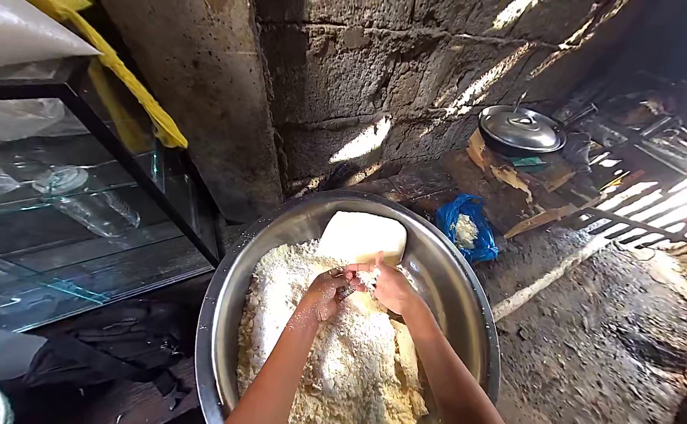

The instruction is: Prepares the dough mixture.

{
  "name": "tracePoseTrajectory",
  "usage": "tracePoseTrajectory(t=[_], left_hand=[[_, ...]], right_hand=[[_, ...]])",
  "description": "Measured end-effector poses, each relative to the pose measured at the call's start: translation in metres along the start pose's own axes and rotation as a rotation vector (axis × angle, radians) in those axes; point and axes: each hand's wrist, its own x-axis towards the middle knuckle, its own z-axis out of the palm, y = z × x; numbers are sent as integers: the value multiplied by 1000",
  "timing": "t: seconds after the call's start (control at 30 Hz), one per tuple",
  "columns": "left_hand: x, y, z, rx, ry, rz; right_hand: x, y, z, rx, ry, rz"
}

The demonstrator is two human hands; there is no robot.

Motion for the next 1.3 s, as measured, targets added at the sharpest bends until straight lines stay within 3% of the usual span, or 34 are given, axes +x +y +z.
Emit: tracePoseTrajectory(t=[0.13,0.23,0.33,0.43,0.53,0.63,0.77,0.93,1.03,1.17,1.23,1.3], left_hand=[[1,0,-4,105,-22,76],[-2,-2,1,137,36,115],[-3,-3,2,184,76,128],[-4,-2,3,275,91,113],[-2,-5,3,290,172,174],[0,-4,-1,354,224,235],[-3,3,-1,233,186,272],[-8,4,5,256,171,176],[-7,-1,8,280,170,106],[-4,-6,10,298,178,109],[-3,-8,8,300,200,116],[-2,-7,9,280,217,91]], right_hand=[[-5,-3,-18,-171,-8,-172],[-9,-8,-15,-222,139,-179],[-7,-4,-20,-241,84,-160],[-8,-4,-28,-609,59,-147],[-9,-10,-27,-1032,249,-246],[-16,-19,-29,-1132,433,-374],[-23,-27,-38,-912,402,-266],[-38,-30,-56,-889,273,18],[-51,-45,-82,-829,434,18],[-62,-71,-138,-938,1043,-412],[-61,-79,-156,-1037,1131,-536],[-59,-80,-145,-1091,1018,-455]])
